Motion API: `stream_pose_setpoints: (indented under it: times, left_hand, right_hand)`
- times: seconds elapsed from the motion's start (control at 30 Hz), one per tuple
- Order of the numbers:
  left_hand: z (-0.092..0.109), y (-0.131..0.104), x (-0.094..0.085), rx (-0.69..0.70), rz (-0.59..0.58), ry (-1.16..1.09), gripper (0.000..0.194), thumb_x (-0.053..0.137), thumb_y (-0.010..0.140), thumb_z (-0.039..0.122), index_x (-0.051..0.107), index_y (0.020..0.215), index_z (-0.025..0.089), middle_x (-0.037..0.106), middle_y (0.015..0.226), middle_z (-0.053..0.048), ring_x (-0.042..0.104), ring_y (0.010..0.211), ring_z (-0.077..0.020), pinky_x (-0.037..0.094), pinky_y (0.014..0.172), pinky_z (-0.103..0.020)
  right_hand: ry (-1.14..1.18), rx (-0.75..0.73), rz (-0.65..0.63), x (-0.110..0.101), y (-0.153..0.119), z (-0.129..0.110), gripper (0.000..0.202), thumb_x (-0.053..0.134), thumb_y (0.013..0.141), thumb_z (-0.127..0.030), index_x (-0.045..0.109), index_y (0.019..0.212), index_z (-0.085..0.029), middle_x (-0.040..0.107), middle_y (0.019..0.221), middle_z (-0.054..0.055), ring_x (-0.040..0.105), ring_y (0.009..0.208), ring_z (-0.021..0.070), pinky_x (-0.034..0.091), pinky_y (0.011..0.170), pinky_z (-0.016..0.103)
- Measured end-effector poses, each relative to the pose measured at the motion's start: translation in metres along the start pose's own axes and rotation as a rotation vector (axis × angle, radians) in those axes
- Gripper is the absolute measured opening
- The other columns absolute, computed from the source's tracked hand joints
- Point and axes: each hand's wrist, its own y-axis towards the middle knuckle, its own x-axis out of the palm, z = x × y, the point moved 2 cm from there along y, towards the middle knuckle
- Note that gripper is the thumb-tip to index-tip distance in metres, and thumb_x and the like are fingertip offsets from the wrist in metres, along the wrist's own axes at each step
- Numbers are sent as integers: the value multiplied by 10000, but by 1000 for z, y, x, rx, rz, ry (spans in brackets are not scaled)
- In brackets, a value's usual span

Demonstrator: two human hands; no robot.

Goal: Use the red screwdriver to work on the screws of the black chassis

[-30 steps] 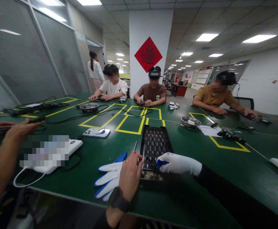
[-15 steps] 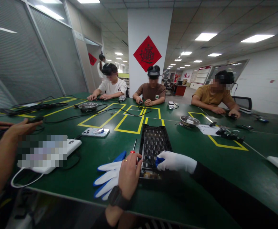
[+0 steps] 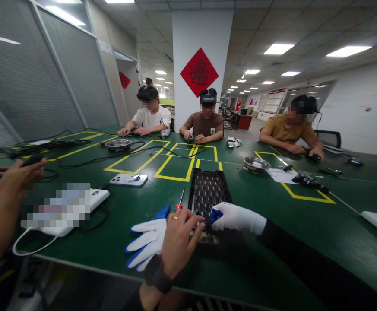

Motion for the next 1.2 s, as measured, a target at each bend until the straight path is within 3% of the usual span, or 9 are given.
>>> stream_pose_setpoints:
  times: [0.2,0.43,0.6,0.73,0.97,1.07,1.13,1.2]
  left_hand:
    - [10,6,-3,17,-43,7,242,385,880,312,611,904,229,518,870,-34,448,867,-183,316,798,-345]
    - [-20,10,-11,-190,28,213,248,326,894,297,552,911,197,548,914,-51,477,876,-199,344,762,-327]
    - [-50,12,-5,-359,-151,437,268,353,865,365,517,878,153,580,846,-87,546,810,-227,378,692,-322]
    - [-59,13,5,-494,-302,461,368,342,836,469,499,922,147,613,842,-113,593,738,-251,392,612,-319]
    - [-67,21,7,-561,-376,379,370,307,835,460,512,838,153,637,818,-117,611,758,-261,396,616,-312]
    - [-64,26,-7,-592,-312,322,372,292,844,454,505,832,149,631,817,-116,602,743,-255,385,612,-309]
    - [-55,29,-19,-563,-242,237,369,280,857,446,500,826,151,621,804,-102,589,731,-234,377,618,-297]
    - [-38,32,-28,-449,-215,53,365,277,869,442,497,800,159,605,767,-69,566,715,-197,370,626,-273]
  right_hand:
    - [27,-41,-10,1,1,-1,218,629,600,-308,636,762,-162,614,662,-10,529,556,103,376,477,190]
    - [113,32,-16,-11,-8,-4,287,660,584,-332,609,816,-170,635,699,-3,565,585,117,417,487,190]
    - [166,15,53,-22,-12,-7,298,674,582,-335,604,821,-171,646,760,3,587,624,136,445,515,208]
    - [110,-68,119,-21,-10,-6,237,664,603,-353,608,741,-170,633,720,-6,570,628,131,442,556,223]
    - [143,-66,104,-9,-12,-2,243,682,598,-346,608,737,-160,630,707,-5,559,621,126,436,575,229]
    - [133,-155,230,-14,-14,-2,226,629,672,-339,615,811,-162,633,743,7,573,656,139,457,613,257]
    - [85,-287,395,-19,-18,-9,313,583,726,-303,587,1019,-194,635,887,28,589,779,160,474,695,292]
    - [-49,-450,555,-21,-21,-23,496,569,742,-252,464,1227,-254,566,1119,61,548,984,194,454,818,343]
